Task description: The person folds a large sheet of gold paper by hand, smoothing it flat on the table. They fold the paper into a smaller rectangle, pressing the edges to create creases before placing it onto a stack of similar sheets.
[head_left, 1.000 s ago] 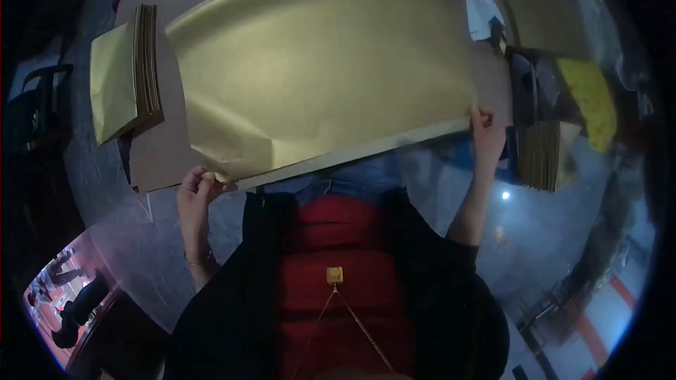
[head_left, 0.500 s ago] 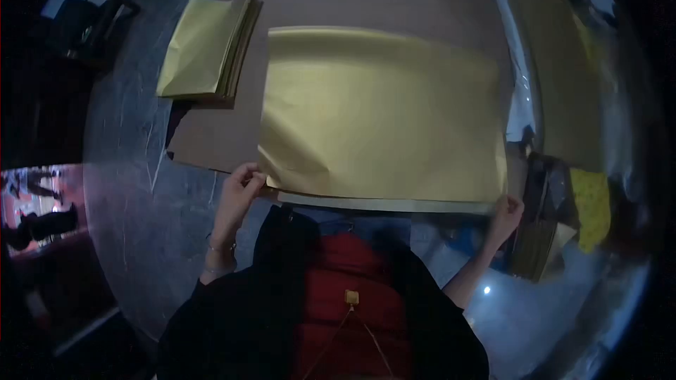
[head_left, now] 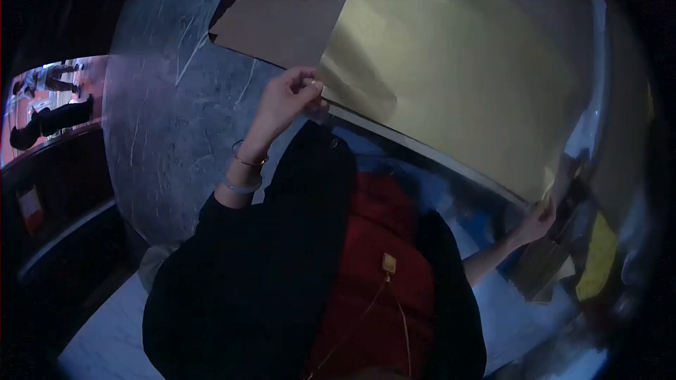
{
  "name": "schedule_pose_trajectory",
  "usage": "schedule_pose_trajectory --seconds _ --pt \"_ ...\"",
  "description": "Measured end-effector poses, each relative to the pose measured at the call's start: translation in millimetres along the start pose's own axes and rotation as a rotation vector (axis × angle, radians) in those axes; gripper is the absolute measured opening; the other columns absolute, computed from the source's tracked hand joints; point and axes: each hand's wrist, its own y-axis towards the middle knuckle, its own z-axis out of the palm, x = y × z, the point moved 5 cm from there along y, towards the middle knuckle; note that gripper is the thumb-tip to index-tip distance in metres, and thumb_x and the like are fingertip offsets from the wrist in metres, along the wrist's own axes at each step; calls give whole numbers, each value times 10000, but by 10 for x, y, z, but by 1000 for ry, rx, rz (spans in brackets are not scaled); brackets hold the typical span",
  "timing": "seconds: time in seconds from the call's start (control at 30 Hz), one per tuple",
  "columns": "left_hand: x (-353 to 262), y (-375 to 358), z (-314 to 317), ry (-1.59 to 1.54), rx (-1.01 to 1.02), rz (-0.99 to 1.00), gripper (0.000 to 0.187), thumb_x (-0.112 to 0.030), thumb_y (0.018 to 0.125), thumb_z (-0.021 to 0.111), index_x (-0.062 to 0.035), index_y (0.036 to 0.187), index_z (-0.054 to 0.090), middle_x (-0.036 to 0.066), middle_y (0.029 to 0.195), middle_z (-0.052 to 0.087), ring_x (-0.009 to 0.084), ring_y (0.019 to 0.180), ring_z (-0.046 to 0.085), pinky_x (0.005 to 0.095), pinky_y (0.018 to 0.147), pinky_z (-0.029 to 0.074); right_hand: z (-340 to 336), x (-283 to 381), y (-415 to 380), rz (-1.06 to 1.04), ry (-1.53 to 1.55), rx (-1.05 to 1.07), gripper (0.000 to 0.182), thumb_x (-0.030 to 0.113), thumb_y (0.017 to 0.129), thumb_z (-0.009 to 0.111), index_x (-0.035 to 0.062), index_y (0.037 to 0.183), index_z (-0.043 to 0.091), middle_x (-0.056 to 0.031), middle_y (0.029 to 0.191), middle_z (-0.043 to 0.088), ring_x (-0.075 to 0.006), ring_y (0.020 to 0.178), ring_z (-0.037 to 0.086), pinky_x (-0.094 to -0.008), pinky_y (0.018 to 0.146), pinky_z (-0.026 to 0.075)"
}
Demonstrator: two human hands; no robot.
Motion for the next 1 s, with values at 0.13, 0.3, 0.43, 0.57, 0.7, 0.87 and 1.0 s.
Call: schedule_pose_trajectory --seconds 0.13,0.3,0.43,0.57,0.7,0.87,1.0 --pt "-35 -43 25 65 -44 -17 310 -151 901 580 30 1150 538 60 850 631 142 748 640 259 660 516 3 16 34 -75 67 -11 263 179 890 556 38 1097 634 -104 1002 647 -202 895 596 -323 794 473" --pt "-54 -87 107 241 -113 -36 293 -130 895 575 17 1143 522 63 833 630 145 727 634 257 636 500 -16 47 45 -168 -113 10 245 184 890 541 39 1040 670 -116 1025 654 -234 919 616 -336 829 479" --pt "97 -105 95 271 -199 31 320 -104 854 596 46 1109 473 68 782 629 110 660 610 240 616 488 -5 -153 93 -105 -72 5 256 195 895 530 43 1044 671 -118 1026 652 -243 913 617 -341 834 478" --pt "170 -107 125 160 -211 7 369 -105 836 608 83 1111 451 85 776 627 115 685 605 241 646 484 14 -170 122 -101 -126 6 263 197 893 521 42 1041 674 -120 1025 655 -253 916 618 -350 831 476" --pt "199 -81 124 153 -122 -31 418 -158 869 612 71 1187 467 46 791 618 113 742 606 242 676 473 46 -315 199 -168 -166 89 267 167 885 511 36 1056 669 -127 1021 659 -263 930 619 -349 846 473" --pt "237 -54 151 138 -126 3 280 -122 858 592 56 1073 569 19 753 617 77 716 584 228 673 475 58 -244 162 -123 -147 112 266 152 884 500 34 1054 667 -129 1009 664 -257 938 622 -340 845 472" --pt "256 -46 146 109 -146 34 234 -133 859 599 34 1023 600 18 799 622 70 746 571 214 701 462 121 -387 145 -51 -173 218 268 155 891 495 25 1056 662 -118 1013 669 -241 932 627 -327 830 476"
